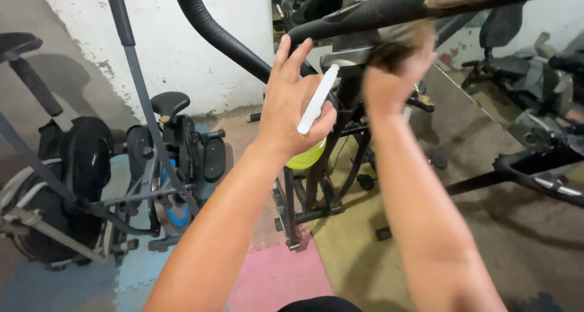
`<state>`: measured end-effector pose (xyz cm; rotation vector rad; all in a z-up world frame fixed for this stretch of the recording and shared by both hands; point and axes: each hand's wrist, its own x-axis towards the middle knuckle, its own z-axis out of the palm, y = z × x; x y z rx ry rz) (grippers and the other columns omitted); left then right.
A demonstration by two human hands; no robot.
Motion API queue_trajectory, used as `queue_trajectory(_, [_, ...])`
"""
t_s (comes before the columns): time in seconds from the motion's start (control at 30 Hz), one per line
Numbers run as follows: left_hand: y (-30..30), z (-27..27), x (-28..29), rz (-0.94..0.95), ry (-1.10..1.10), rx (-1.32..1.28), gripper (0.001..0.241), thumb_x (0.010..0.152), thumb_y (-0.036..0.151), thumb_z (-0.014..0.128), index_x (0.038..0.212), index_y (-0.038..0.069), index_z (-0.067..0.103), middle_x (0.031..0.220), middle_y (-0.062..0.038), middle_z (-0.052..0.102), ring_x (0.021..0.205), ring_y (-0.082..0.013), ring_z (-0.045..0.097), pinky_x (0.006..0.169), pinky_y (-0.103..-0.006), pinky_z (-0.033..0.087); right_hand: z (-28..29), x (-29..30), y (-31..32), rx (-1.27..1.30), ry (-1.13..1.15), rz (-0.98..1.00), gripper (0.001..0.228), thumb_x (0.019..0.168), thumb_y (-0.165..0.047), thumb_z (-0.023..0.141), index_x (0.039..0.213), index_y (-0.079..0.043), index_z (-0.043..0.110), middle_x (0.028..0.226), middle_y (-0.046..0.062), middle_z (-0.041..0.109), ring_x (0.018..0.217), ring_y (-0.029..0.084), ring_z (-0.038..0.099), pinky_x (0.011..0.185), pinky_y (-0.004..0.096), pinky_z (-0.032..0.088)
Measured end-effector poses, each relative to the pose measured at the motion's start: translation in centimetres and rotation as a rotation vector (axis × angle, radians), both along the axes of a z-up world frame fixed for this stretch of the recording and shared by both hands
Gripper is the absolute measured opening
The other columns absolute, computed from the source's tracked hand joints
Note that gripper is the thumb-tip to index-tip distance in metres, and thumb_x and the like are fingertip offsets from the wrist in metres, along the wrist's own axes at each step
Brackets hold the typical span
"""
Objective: Wiping down gym equipment using a spray bottle and a cloth.
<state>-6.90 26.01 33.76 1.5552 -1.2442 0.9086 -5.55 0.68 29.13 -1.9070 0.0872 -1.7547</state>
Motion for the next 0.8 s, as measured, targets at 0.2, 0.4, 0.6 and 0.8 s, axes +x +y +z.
queue_trajectory(0.2, [-2.7,2.2,-0.8,0.007,-0.045,0.018,0.023,0.074,0.012,0.07,0.096,0.005,0.07,0.14,-0.034,0.054,0.146,-0.0516,0.039,0.13,-0.0581,0.027,1.9,-3.8,0.1,-0.711,0.271,-0.211,0.051,0.082,-0.013,0.077,0.131,-0.011,0.065,0.146,0.011,0.059,0.142,0.037,0.045,0.12,0.055,0.021])
queue_trajectory(0.4, [-6.3,2.1,-0.7,-0.012,-0.018,0.019,0.025,0.078,0.013,0.07,0.102,0.008,0.072,0.154,-0.028,0.046,0.153,-0.0524,0.032,0.129,-0.0545,0.031,0.1,-0.7,-6.6,0.125,-0.024,0.182,0.039,0.086,-0.014,0.076,0.122,-0.014,0.062,0.126,0.007,0.064,0.123,0.032,0.059,0.114,0.046,0.049])
queue_trajectory(0.6, [-8.0,1.6,-0.6,0.016,0.032,0.007,0.031,0.076,0.018,0.07,0.107,0.011,0.074,0.159,-0.03,0.038,0.148,-0.05,0.038,0.125,-0.0602,0.028,2.2,-5.2,-0.9,-0.535,0.069,-0.11,0.038,0.08,-0.015,0.073,0.117,-0.012,0.065,0.132,0.009,0.058,0.123,0.035,0.057,0.105,0.054,0.042])
queue_trajectory(0.8, [-6.8,3.2,-0.4,0.013,0.032,0.064,0.019,0.076,0.017,0.068,0.092,0.01,0.074,0.147,-0.021,0.054,0.143,-0.0419,0.048,0.123,-0.0622,0.026,1.5,-2.6,-7.3,-0.101,0.204,0.232,0.034,0.09,-0.017,0.072,0.122,-0.01,0.071,0.126,0.006,0.069,0.117,0.03,0.061,0.107,0.048,0.046])
